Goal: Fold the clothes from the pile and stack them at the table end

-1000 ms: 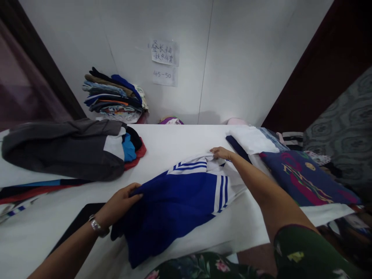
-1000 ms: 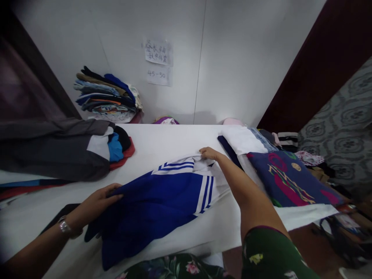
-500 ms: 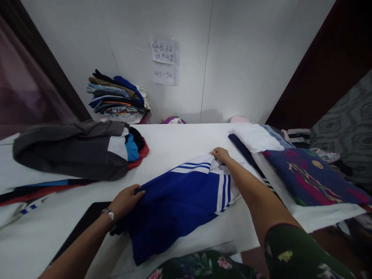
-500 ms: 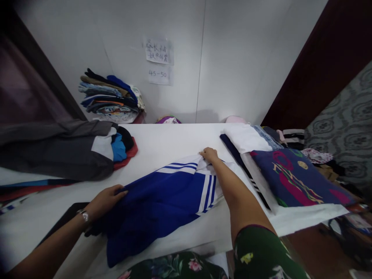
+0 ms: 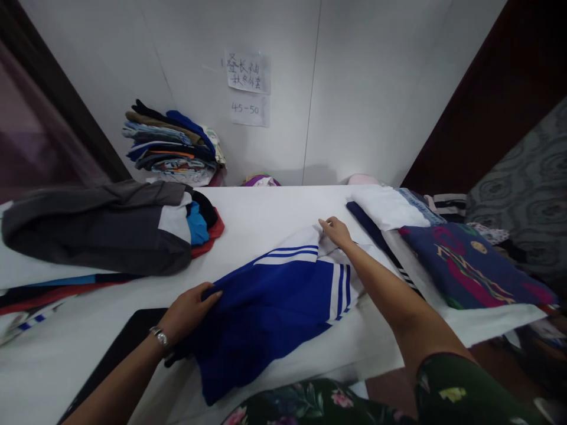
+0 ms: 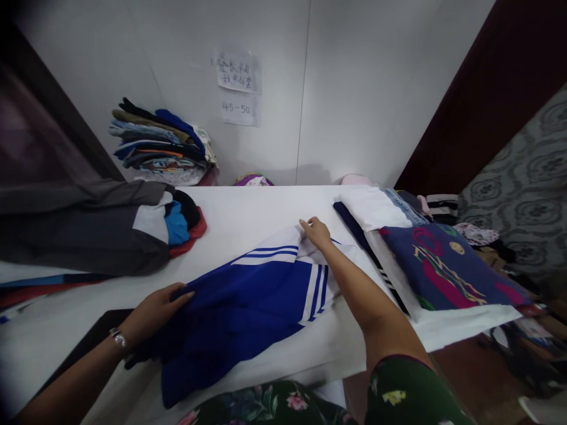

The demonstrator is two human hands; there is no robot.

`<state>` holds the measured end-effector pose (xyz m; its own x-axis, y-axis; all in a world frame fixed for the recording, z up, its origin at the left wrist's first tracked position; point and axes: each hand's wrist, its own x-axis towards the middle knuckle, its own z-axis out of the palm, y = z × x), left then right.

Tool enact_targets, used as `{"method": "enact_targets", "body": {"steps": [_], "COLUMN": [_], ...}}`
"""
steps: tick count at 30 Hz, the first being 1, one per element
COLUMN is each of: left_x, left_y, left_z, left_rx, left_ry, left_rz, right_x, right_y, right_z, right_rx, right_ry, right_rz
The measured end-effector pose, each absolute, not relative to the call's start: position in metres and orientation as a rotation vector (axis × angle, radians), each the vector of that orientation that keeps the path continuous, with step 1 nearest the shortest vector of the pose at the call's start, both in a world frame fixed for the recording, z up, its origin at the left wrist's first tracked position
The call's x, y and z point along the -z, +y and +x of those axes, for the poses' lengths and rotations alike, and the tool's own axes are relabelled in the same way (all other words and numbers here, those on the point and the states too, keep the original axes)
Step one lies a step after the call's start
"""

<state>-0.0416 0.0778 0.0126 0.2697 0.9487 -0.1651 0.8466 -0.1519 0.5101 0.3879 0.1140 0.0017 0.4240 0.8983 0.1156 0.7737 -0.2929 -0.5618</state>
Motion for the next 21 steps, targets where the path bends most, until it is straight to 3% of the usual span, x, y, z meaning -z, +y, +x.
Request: {"method": "enact_targets", "body": {"steps": [4, 15, 21], "left_x": [-0.016, -0.015, -0.026], "left_y": [0.077, 0.073, 0.050], "left_z": [-0.040, -0.045, -0.047], "left_rx": [-0.271, -0.302, -0.452], "left_ry": [1.638, 1.650, 1.685], "left_rz": [2.022, 2.029, 1.993], "right_x": [0.000, 0.014, -0.003], "right_y": [0.113, 0.091, 0.089], "right_z": [0.376, 0.368, 0.355], "right_rx": [-0.467, -0.318, -0.153], "right_ry": [-1.435, -1.487, -1.586], "right_rz": [-2.262, -2.425, -2.293]}}
